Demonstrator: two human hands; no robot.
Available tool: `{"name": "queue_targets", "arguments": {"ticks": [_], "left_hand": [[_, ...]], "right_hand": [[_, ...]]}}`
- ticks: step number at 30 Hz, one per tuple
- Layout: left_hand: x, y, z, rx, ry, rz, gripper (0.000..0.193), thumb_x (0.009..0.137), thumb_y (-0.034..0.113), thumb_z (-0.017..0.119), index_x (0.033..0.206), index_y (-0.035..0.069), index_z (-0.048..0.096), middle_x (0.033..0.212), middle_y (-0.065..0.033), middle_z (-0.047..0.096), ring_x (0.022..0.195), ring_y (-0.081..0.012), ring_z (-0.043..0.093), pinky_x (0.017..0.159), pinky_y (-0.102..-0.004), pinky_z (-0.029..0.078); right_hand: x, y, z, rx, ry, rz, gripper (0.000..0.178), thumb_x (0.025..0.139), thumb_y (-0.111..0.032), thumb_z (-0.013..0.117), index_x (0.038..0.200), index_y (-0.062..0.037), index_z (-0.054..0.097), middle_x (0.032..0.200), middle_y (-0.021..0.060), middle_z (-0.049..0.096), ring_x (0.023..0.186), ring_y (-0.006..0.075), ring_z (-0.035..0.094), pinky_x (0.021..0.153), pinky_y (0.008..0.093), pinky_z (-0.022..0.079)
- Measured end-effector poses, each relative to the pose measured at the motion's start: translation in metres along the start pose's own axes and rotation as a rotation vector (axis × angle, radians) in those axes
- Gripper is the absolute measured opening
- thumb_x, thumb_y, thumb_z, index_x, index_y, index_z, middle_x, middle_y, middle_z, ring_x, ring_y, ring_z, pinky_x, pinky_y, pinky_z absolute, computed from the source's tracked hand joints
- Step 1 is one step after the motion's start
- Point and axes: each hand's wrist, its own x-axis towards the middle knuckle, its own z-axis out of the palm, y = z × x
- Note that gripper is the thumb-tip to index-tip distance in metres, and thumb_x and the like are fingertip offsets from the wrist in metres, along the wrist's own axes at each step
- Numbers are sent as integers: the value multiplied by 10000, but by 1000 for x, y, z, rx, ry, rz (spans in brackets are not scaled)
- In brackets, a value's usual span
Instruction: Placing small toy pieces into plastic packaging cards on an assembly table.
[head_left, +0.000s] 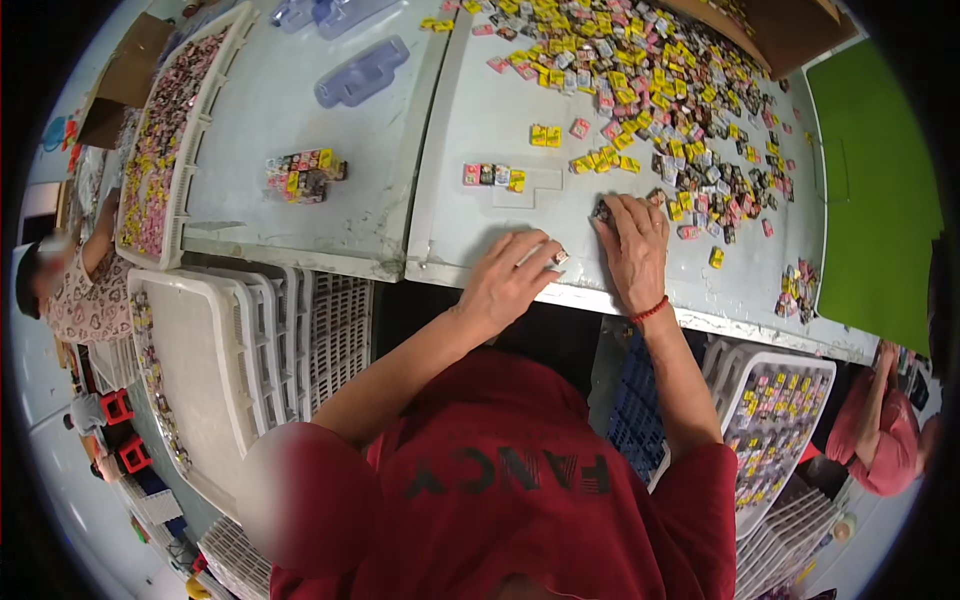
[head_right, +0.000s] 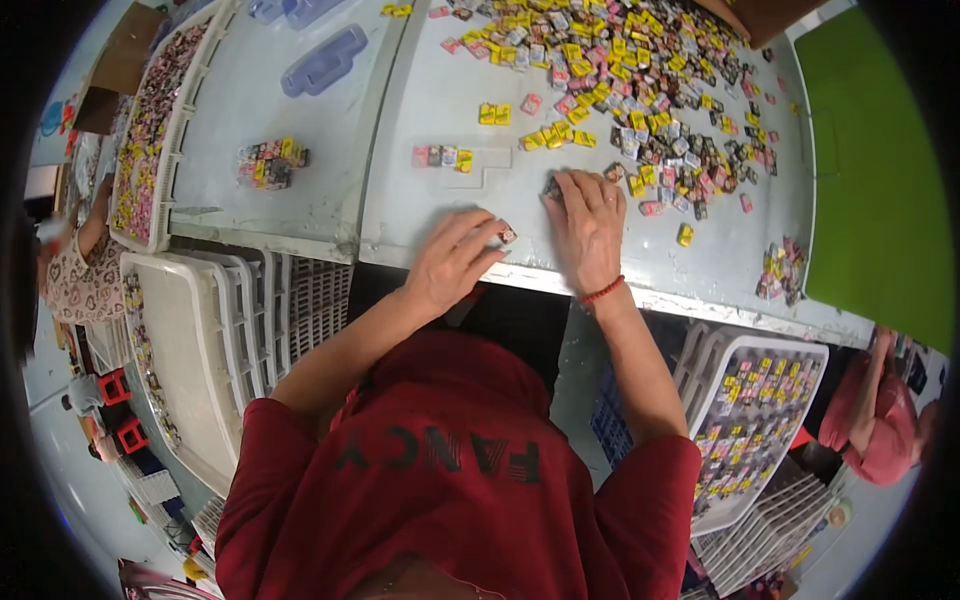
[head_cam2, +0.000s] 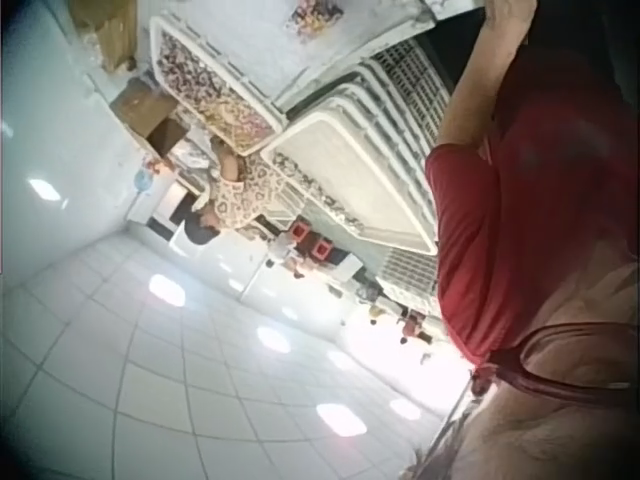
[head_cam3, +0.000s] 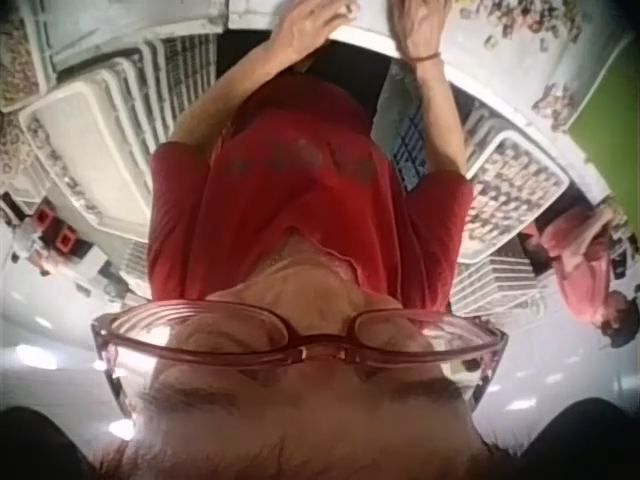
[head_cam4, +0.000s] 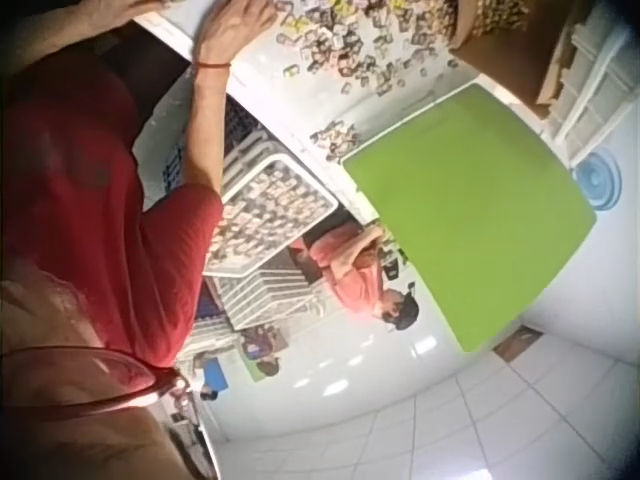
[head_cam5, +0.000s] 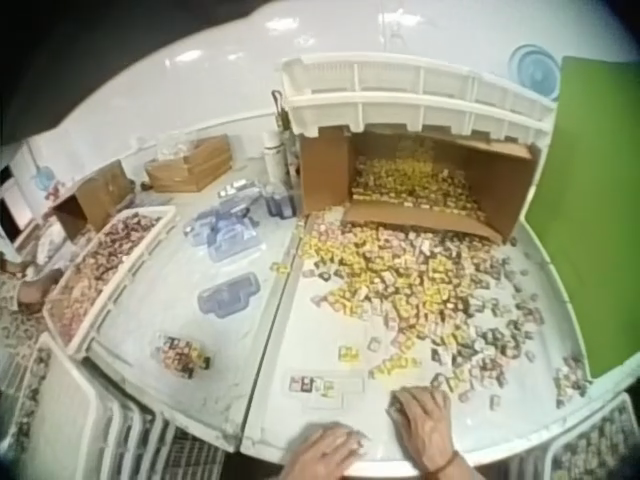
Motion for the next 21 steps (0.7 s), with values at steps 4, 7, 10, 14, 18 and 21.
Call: {"name": "queue_targets", "arguments": {"ticks": [4,7,10,14,18,21], "left_hand": [[-1,4,0,11,0,-74,357,726,73,735,1052,24,598,1053,-115,575,936,-310,564,803,-379,479],[4,6,10,41,9,-69,322,714,65,742,1006,35,610,1004,-98,576,912,-291,563,787,-369,481],[4,4,16,73,25,-40,253,691,41,744,917,39,630,967,-68,589,911,-256,564,783,-338,483],[-2,-7,5,42,36,10,228,698,42,738,904,42,641,964,-67,611,924,-268,569,806,-345,477],[40,-23,-26,93,45,33,221,715,113,728,914,61,647,967,-33,635,950,-232,560,851,-359,454],[55,-46,-22,76,36,1,225,705,121,732,907,64,652,961,-25,646,944,-229,559,848,-355,451]], "right_hand": [[-4,2,1,12,7,-11,309,779,-67,699,1082,-58,635,1090,95,619,1048,292,541,949,416,399],[-7,4,4,10,12,-25,295,772,-57,700,1062,-61,642,1088,88,621,1048,286,543,950,415,400],[-6,3,4,9,10,-44,294,761,-49,706,1049,-63,645,1087,82,622,1048,283,544,956,419,400],[-4,4,4,26,7,-81,294,734,-51,726,1018,-64,652,1052,68,638,1008,266,567,957,419,401],[17,4,3,105,42,-119,279,718,-68,742,986,-67,665,1005,57,661,958,254,592,907,398,414],[46,-9,4,136,64,-195,266,715,-74,745,971,-70,672,1004,58,667,954,252,596,876,389,418]]}}
